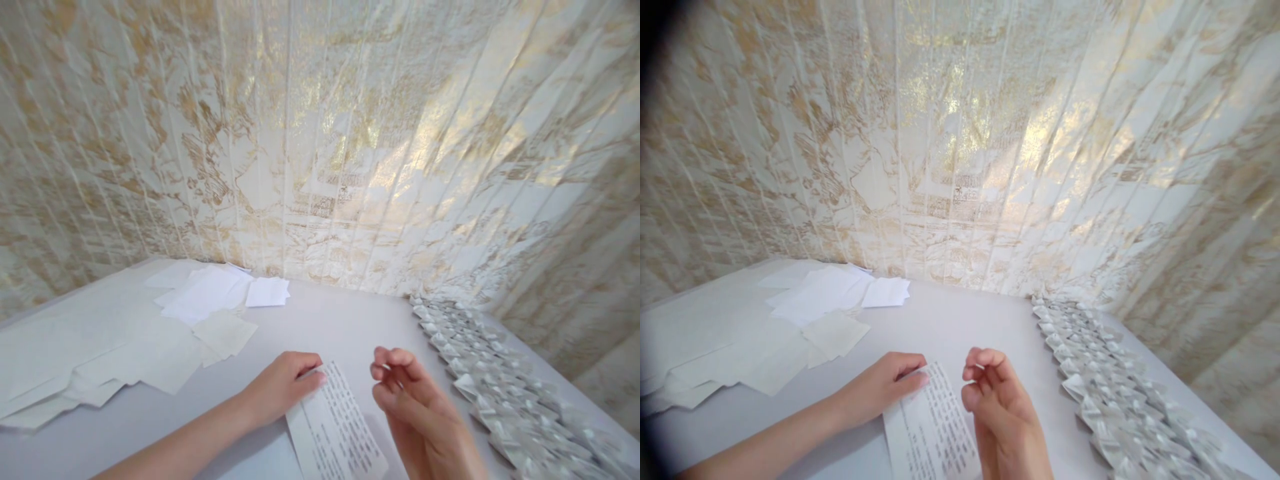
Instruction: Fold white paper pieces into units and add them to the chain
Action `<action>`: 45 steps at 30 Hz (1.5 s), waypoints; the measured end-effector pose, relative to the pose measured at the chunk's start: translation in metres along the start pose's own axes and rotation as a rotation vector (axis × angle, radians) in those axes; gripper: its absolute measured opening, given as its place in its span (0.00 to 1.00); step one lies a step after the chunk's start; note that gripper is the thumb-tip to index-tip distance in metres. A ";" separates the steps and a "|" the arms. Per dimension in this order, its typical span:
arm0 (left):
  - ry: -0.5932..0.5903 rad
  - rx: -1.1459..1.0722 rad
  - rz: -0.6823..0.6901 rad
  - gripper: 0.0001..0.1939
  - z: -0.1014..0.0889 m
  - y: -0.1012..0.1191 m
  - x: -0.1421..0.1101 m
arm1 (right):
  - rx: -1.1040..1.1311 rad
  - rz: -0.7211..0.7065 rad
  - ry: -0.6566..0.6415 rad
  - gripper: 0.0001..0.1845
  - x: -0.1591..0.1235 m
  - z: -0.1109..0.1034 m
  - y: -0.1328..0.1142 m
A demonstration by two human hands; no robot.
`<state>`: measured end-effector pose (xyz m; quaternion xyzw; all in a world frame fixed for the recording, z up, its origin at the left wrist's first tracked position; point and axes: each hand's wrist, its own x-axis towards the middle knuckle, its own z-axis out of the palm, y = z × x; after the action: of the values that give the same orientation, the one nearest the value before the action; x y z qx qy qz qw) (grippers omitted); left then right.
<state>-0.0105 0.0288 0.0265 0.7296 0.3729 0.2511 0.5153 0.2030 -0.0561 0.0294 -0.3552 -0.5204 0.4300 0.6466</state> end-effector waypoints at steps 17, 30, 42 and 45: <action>-0.082 -0.223 -0.142 0.26 -0.025 -0.012 0.012 | -0.415 -0.142 -0.222 0.13 0.027 -0.009 0.012; -0.048 -0.211 -0.009 0.27 -0.010 -0.002 0.008 | -1.145 -0.979 -0.322 0.21 0.003 0.008 0.030; 0.135 -0.239 -0.095 0.18 0.002 0.013 0.003 | -1.303 -0.866 -0.295 0.16 0.015 -0.002 0.025; 0.214 -0.139 -0.071 0.14 -0.008 0.015 0.003 | -1.194 -0.712 -0.267 0.17 0.021 -0.015 0.024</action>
<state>-0.0102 0.0332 0.0428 0.6475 0.4330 0.3345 0.5305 0.2146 -0.0276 0.0121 -0.4018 -0.8266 -0.1267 0.3732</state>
